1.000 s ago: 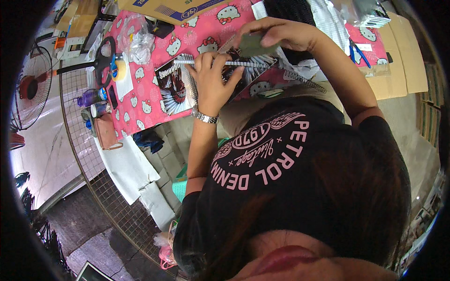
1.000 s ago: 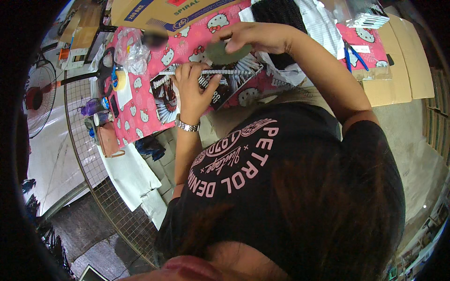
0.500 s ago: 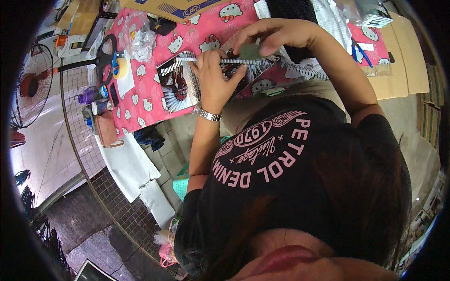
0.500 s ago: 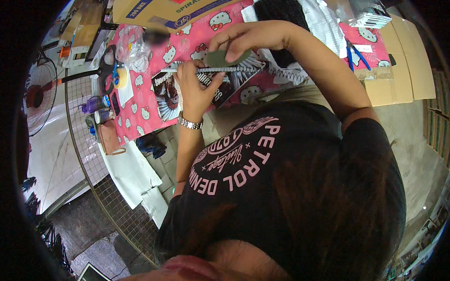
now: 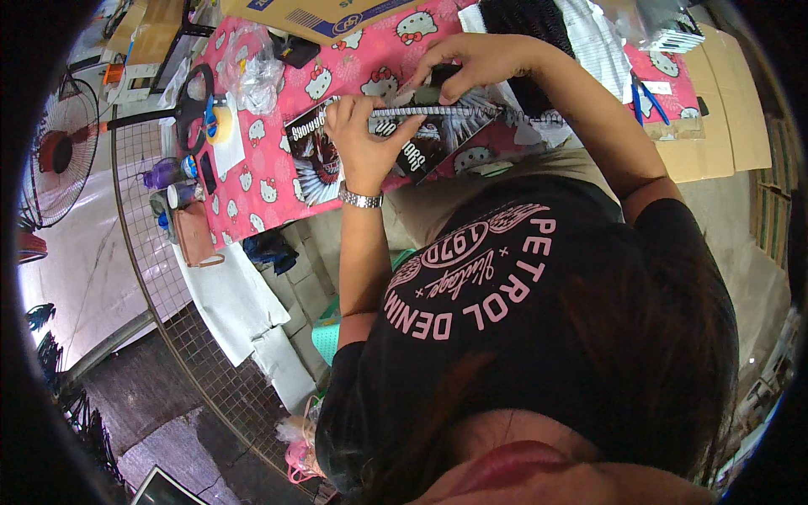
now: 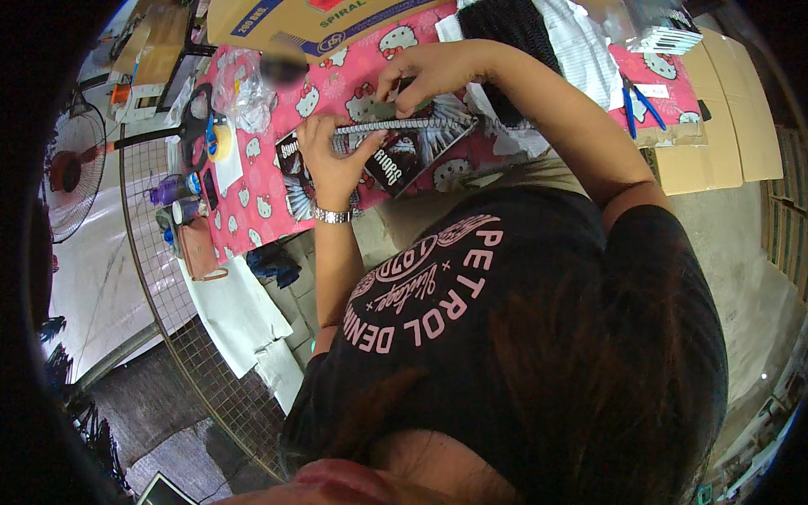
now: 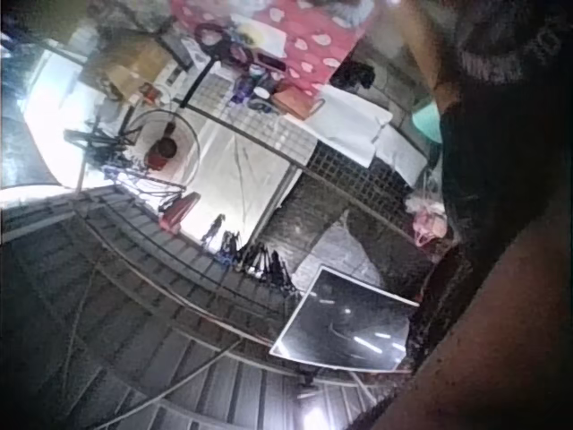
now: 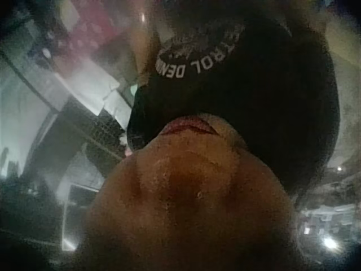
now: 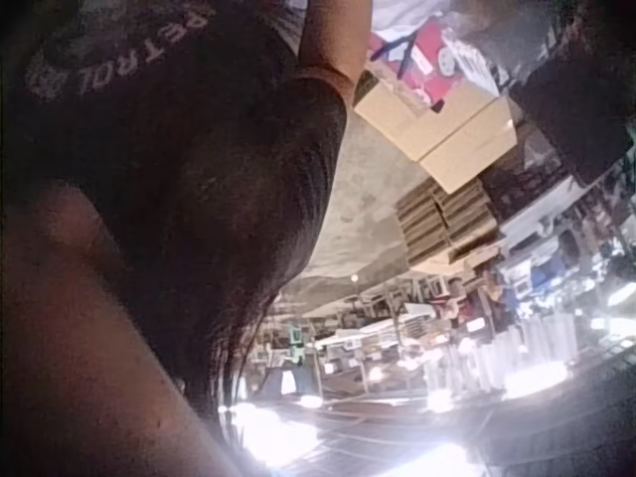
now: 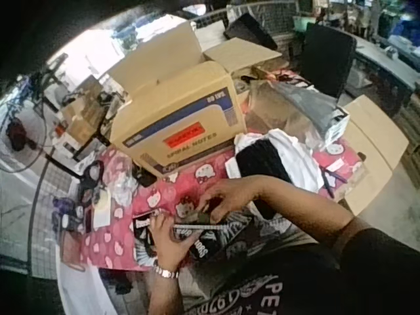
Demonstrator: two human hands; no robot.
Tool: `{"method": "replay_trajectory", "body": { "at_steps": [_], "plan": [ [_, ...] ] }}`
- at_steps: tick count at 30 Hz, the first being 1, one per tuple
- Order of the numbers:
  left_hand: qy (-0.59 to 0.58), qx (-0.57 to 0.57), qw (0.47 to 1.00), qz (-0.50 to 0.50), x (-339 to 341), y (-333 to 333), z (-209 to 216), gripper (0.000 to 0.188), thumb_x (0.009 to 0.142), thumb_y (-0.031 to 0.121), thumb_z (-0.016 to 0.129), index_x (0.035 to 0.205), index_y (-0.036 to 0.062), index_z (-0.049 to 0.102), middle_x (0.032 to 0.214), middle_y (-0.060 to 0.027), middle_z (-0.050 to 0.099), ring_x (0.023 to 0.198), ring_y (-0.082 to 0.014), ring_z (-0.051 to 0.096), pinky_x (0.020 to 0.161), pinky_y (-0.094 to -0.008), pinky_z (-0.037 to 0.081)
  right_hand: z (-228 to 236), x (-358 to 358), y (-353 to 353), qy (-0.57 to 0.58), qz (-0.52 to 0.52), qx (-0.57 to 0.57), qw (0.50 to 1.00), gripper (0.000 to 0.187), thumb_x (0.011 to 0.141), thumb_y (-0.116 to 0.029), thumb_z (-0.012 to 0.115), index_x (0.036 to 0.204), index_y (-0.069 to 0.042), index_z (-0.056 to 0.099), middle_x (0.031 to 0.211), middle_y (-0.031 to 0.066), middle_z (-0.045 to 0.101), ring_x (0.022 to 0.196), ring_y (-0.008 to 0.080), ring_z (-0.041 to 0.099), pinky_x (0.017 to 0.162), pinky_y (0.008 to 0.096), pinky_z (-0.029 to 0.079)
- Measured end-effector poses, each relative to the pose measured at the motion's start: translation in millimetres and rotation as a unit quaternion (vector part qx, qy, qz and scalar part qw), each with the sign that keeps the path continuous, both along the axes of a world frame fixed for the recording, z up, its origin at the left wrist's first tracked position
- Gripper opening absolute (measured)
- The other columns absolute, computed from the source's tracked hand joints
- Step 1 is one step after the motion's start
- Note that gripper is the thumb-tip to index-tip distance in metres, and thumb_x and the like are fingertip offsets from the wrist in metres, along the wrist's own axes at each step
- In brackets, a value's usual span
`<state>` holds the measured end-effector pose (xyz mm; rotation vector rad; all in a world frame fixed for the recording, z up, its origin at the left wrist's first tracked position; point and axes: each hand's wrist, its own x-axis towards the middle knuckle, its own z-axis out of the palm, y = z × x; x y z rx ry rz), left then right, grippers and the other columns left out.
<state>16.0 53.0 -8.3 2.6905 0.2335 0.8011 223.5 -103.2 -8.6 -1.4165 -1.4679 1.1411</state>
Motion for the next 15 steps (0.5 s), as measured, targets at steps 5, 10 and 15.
{"method": "replay_trajectory", "body": {
  "at_steps": [5,10,15],
  "plan": [
    [0.004,0.001,1.000,0.004,-4,-2,3,0.045,0.058,0.037,0.090,0.081,0.0094,0.063,0.087,-0.0057,0.056,0.093,-0.0280,0.050,0.084,-0.0415,0.039,11,-2,-9,0.150,0.029,0.023,0.988,0.056,0.076,-0.034,0.072,0.124,-0.006,0.064,0.122,0.0037,0.060,0.109,0.0165,0.054,0.098,0.0323,0.040],
    [0.005,-0.003,1.000,0.003,-8,-1,4,0.045,0.058,0.033,0.091,0.082,0.0076,0.062,0.086,-0.0073,0.057,0.090,-0.0290,0.051,0.081,-0.0408,0.041,2,-4,-8,0.253,0.028,0.040,0.966,0.056,0.077,-0.032,0.072,0.125,-0.005,0.063,0.123,0.0062,0.061,0.115,0.0162,0.054,0.101,0.0336,0.040],
    [-0.006,-0.024,1.000,0.009,-14,11,5,0.045,0.058,0.029,0.091,0.084,0.0048,0.063,0.088,-0.0095,0.058,0.091,-0.0304,0.052,0.080,-0.0414,0.043,1,-4,6,0.247,0.053,0.016,0.967,0.050,0.081,-0.019,0.069,0.127,-0.002,0.061,0.124,0.0101,0.061,0.119,0.0154,0.055,0.100,0.0322,0.043]
  ]
}}
